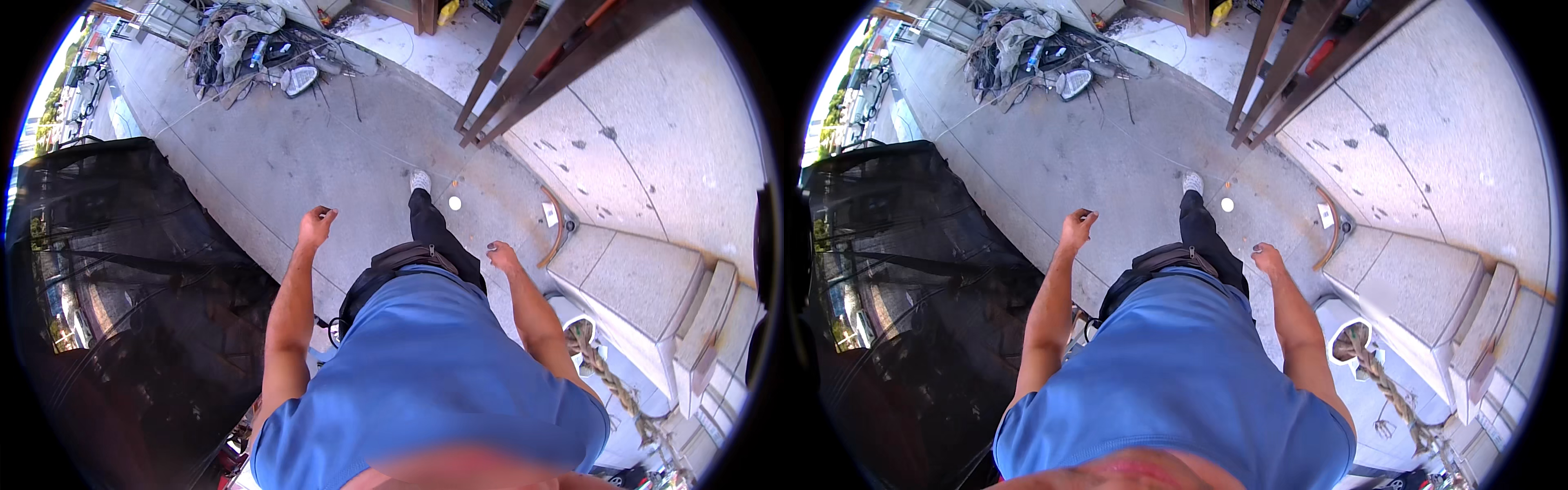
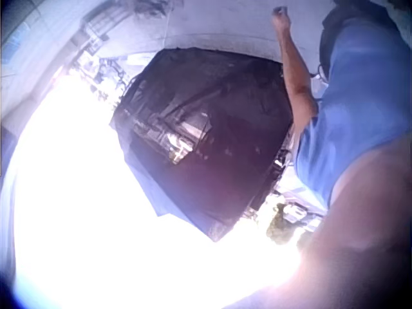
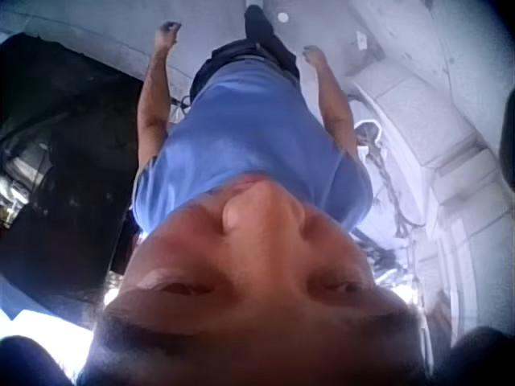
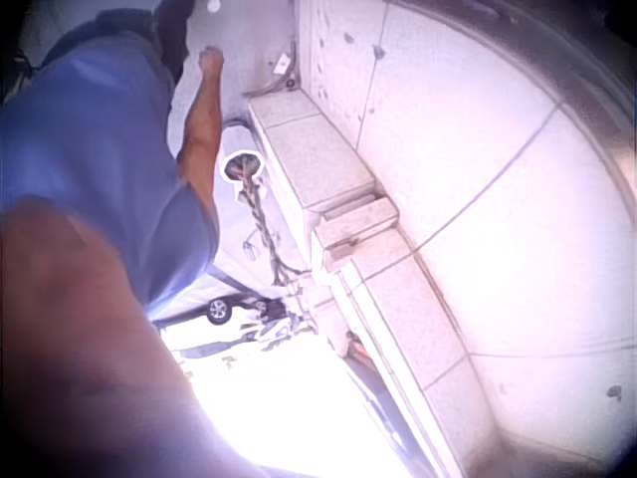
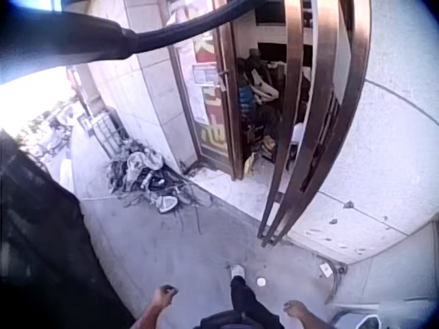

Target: The person retrieves an impact wrench and a socket set from a toolbox, gathers motorcycle forks and adhesive tape from a storage area, and begins assembling the fork components by hand while sitting.

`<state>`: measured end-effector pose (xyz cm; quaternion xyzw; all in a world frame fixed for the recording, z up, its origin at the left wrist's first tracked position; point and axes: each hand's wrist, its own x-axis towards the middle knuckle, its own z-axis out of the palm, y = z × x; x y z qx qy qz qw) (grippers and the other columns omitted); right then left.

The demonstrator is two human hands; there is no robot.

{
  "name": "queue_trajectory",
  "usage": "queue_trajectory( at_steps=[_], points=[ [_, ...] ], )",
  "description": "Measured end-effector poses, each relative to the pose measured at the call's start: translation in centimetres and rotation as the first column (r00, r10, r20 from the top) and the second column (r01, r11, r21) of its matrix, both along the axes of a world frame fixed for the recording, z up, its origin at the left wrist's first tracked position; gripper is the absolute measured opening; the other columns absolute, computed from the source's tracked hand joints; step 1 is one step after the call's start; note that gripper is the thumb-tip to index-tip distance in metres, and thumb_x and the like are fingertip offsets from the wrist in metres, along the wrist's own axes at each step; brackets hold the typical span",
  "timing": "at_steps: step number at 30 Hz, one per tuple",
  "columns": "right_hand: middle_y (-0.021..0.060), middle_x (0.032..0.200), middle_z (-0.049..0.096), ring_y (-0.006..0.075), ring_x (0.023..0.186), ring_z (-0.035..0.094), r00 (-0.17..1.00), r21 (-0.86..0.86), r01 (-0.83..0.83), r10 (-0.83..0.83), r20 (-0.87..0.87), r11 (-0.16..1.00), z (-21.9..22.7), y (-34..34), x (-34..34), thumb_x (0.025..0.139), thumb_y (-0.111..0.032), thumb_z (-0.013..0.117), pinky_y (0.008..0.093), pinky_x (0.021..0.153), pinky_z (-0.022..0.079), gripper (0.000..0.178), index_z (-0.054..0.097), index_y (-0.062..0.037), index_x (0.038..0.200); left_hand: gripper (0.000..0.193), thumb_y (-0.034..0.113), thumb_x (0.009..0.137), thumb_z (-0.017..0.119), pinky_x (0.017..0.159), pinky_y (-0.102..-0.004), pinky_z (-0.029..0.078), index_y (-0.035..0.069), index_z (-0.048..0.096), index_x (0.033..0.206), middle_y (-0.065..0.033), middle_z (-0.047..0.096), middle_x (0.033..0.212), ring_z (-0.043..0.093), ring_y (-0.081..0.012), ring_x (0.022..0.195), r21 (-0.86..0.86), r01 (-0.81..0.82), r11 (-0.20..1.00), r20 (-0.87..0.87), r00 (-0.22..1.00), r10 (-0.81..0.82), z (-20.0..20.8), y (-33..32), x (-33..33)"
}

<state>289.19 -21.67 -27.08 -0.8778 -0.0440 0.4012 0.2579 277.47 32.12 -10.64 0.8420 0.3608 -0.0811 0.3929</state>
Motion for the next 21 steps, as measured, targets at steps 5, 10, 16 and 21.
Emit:
queue_trajectory(
  at_steps=[5, 10, 16, 21],
  points=[
    [0.0181, 0.118, 0.066, 0.0331, 0.11, 0.062, 0.924, -0.052, -0.368, 0.371, 0.094, 0.928, -0.4, 14.8, 20.9, 0.078, -0.026, 0.064, 0.0394, 0.094, 0.05, 0.041, 0.069, -0.0099, 0.115, 0.043, 0.039, 0.089, 0.068, 0.048, -0.0316, 0.045, -0.003, 0.07, 0.1, -0.0103, 0.061, 0.061, 0.053, -0.0144, 0.046, -0.154, -0.151, 0.977, -0.008, 0.988, 0.151, 3.2, 4.0, 12.6],
    [0.0176, 0.113, 0.068, 0.0339, 0.107, 0.064, 0.938, 0.159, -0.25, 0.198, 0.285, 0.955, 11.1, 36.7, 43.0, 0.08, -0.025, 0.061, 0.042, 0.092, 0.051, 0.038, 0.068, -0.0103, 0.113, 0.043, 0.04, 0.091, 0.067, 0.047, -0.0292, 0.043, -0.003, 0.071, 0.096, -0.004, 0.054, 0.058, 0.049, -0.0106, 0.048, -0.244, -0.187, 0.951, 0.13, 0.966, 0.223, 8.6, 9.7, 28.7],
    [0.0181, 0.103, 0.071, 0.0332, 0.098, 0.068, 0.874, 0.218, -0.318, 0.196, 0.445, 0.923, 16.1, 49.7, 64.6, 0.082, -0.021, 0.065, 0.0396, 0.088, 0.053, 0.037, 0.067, -0.0088, 0.116, 0.041, 0.038, 0.092, 0.066, 0.046, -0.0289, 0.043, -0.002, 0.071, 0.098, -0.0041, 0.055, 0.061, 0.049, -0.0101, 0.05, -0.328, -0.01, 0.944, 0.216, 0.973, 0.085, 6.3, 16.2, 54.8],
    [0.0178, 0.102, 0.071, 0.0305, 0.098, 0.068, 0.961, 0.245, -0.027, -0.042, 0.274, 0.969, 14.2, 44.6, 77.1, 0.08, -0.022, 0.065, 0.0381, 0.087, 0.053, 0.036, 0.068, -0.0101, 0.114, 0.036, 0.032, 0.092, 0.066, 0.049, -0.0295, 0.044, -0.002, 0.067, 0.103, -0.0064, 0.061, 0.065, 0.054, -0.012, 0.051, -0.343, 0.324, 0.882, 0.242, 0.937, -0.25, 9.2, 14.5, 77.6]
  ],
)
